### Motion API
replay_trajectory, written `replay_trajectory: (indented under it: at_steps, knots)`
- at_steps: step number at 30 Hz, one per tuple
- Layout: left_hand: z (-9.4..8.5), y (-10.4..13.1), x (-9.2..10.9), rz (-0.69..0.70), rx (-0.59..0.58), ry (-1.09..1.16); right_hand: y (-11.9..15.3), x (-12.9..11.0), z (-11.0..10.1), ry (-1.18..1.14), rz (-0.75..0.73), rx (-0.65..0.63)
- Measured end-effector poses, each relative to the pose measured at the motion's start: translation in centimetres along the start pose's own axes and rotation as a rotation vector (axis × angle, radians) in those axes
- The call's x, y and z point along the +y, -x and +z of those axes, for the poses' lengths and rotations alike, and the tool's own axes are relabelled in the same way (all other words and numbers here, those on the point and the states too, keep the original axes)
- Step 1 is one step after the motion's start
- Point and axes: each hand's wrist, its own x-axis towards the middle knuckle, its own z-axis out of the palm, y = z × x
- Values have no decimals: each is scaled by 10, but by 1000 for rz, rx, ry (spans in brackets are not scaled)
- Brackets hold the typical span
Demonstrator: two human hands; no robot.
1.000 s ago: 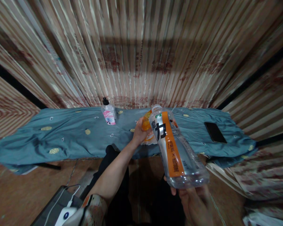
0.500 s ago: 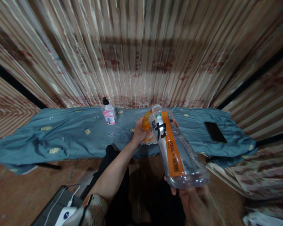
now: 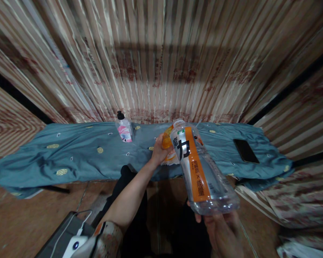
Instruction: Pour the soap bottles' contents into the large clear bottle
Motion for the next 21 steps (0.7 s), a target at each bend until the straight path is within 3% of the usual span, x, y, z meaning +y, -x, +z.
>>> replay_trajectory:
  at_steps: [21]
  knots:
    - [0, 0, -1, -21, 3, 11, 0, 2, 1, 23, 15, 5]
